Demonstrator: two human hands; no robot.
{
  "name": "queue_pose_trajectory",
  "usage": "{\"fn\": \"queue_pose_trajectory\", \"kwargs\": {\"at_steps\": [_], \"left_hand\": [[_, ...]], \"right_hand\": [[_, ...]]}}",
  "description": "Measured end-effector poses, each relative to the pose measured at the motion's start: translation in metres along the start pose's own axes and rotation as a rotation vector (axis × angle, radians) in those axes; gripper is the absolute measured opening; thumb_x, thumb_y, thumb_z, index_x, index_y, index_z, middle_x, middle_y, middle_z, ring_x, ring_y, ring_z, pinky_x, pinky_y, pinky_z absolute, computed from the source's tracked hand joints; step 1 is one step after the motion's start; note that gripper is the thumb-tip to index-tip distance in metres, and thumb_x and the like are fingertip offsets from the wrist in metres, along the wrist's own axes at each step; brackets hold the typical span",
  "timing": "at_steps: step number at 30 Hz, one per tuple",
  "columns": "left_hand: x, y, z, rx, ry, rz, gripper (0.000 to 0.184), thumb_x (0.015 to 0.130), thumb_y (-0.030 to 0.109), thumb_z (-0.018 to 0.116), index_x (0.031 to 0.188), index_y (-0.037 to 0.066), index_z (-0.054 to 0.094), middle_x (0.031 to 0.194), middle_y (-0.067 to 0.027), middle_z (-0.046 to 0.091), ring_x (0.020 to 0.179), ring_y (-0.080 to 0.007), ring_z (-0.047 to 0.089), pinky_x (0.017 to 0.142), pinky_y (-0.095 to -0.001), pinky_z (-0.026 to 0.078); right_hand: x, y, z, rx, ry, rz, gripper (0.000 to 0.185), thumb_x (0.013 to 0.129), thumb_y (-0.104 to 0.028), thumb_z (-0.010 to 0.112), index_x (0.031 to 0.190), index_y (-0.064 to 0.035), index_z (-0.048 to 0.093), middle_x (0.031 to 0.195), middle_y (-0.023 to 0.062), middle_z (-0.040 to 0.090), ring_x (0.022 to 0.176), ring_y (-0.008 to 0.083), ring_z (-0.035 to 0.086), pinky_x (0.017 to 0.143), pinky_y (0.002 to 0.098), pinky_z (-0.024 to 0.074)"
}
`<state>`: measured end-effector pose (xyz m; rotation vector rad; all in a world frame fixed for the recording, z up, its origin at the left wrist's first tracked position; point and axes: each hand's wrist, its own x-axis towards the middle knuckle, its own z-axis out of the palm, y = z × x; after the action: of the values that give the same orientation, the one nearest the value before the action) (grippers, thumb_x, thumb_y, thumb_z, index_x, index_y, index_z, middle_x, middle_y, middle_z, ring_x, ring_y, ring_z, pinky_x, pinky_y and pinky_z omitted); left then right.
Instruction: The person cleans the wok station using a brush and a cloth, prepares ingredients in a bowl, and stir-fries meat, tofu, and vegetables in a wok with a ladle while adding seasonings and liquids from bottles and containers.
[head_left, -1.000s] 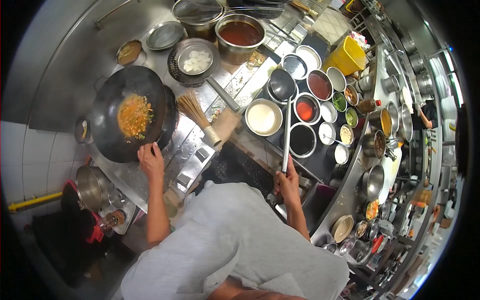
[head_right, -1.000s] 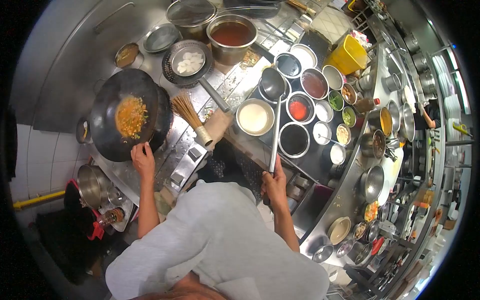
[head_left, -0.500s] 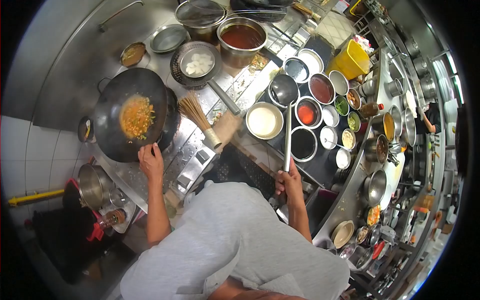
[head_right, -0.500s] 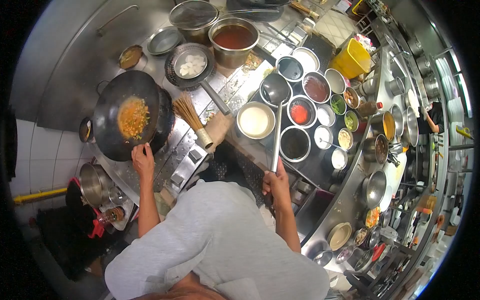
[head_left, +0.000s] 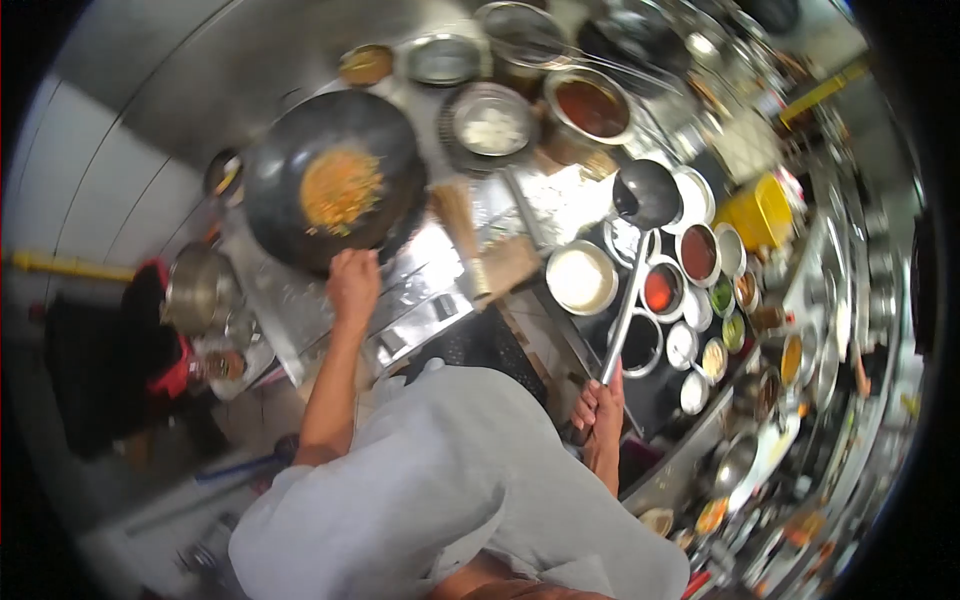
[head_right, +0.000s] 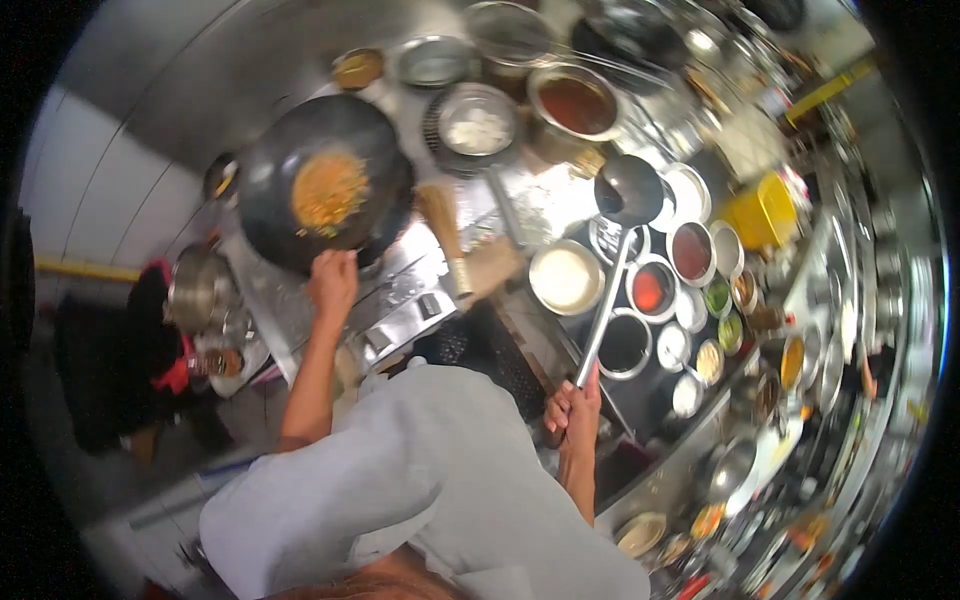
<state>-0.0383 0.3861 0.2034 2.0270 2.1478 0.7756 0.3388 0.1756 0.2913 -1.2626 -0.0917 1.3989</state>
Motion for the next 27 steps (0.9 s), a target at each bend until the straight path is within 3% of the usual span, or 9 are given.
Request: {"fn": "queue_pose_trajectory", "kwargs": {"at_steps": [5,7,10,13,16,20,22,23,27], "left_hand": [[0.001,-0.002,-0.002,-0.085,0.079,-0.024,0.020,0.092,0.024,0.062,0.086,0.007,0.070,0.087,-0.0113,0.063,0.087,-0.0343,0.060,0.076,-0.0467,0.049],[-0.001,0.000,-0.004,-0.086,0.070,-0.056,0.020,0.091,0.024,0.062,0.085,0.007,0.070,0.087,-0.0113,0.062,0.087,-0.0343,0.060,0.076,-0.0466,0.049],[-0.001,-0.001,-0.005,-0.102,0.079,-0.068,0.019,0.091,0.023,0.063,0.085,0.006,0.070,0.087,-0.0110,0.062,0.087,-0.0343,0.060,0.076,-0.0464,0.049],[-0.002,-0.005,-0.003,-0.117,0.073,-0.068,0.020,0.090,0.023,0.063,0.084,0.005,0.069,0.086,-0.0109,0.061,0.087,-0.0341,0.060,0.076,-0.0470,0.049],[-0.003,-0.008,-0.008,-0.132,0.025,-0.097,0.023,0.092,0.026,0.060,0.081,0.008,0.068,0.091,-0.0099,0.059,0.093,-0.0330,0.060,0.078,-0.0469,0.051],[-0.008,-0.010,-0.012,-0.152,0.041,-0.041,0.019,0.090,0.024,0.063,0.087,0.006,0.067,0.093,-0.0109,0.059,0.094,-0.0312,0.058,0.075,-0.0458,0.050],[-0.012,0.006,-0.021,-0.108,0.158,0.052,0.019,0.089,0.023,0.065,0.089,0.004,0.066,0.094,-0.0110,0.059,0.094,-0.0309,0.058,0.073,-0.0452,0.049],[-0.015,0.018,-0.026,-0.067,0.289,0.133,0.021,0.087,0.023,0.068,0.090,0.002,0.064,0.096,-0.0112,0.059,0.095,-0.0306,0.057,0.071,-0.0447,0.048],[-0.043,0.063,0.001,-0.738,-0.436,-0.160,0.035,0.088,0.032,0.072,0.099,0.000,0.061,0.080,-0.0128,0.058,0.073,-0.0276,0.057,0.068,-0.0371,0.046]], "right_hand": [[0.044,0.034,0.058,-0.349,-0.309,0.016,0.083,0.091,0.000,0.055,0.159,-0.0229,0.013,0.062,-0.0024,0.042,0.041,0.0070,0.037,0.037,0.0243,0.0367],[0.077,0.069,0.081,-0.608,-0.397,-0.062,0.080,0.091,0.003,0.055,0.159,-0.0196,0.019,0.077,0.0006,0.056,0.048,0.0090,0.046,0.043,0.0251,0.0418],[0.154,0.142,0.096,-0.942,-0.559,-0.602,0.078,0.089,0.004,0.056,0.157,-0.0168,0.023,0.090,0.0057,0.067,0.059,0.0184,0.060,0.054,0.0333,0.0514],[0.177,0.157,0.132,-1.177,-0.729,-0.804,0.079,0.087,0.002,0.058,0.156,-0.0179,0.026,0.091,0.0178,0.071,0.072,0.0336,0.067,0.069,0.0426,0.0541],[0.156,0.159,0.155,-1.309,-0.699,-0.514,0.079,0.084,0.004,0.056,0.156,-0.0146,0.029,0.117,0.0254,0.065,0.081,0.0210,0.065,0.075,0.0315,0.0506],[0.148,0.157,0.156,-1.341,-0.672,-0.581,0.079,0.088,0.001,0.056,0.158,-0.0172,0.024,0.087,0.0179,0.069,0.061,0.0246,0.062,0.063,0.0350,0.0533],[0.131,0.140,0.160,-0.776,-0.735,0.136,0.078,0.091,0.002,0.054,0.158,-0.0205,0.020,0.068,0.0078,0.056,0.047,0.0157,0.050,0.045,0.0305,0.0471],[0.107,0.131,0.166,-0.585,-0.725,0.210,0.076,0.094,0.000,0.052,0.159,-0.0227,0.018,0.062,-0.0003,0.041,0.041,0.0094,0.039,0.037,0.0234,0.0386],[0.055,0.088,0.152,-0.114,-0.743,0.443,0.072,0.096,-0.017,0.056,0.157,-0.0236,0.019,0.060,0.0004,0.042,0.040,0.0108,0.043,0.036,0.0273,0.0411]]}}
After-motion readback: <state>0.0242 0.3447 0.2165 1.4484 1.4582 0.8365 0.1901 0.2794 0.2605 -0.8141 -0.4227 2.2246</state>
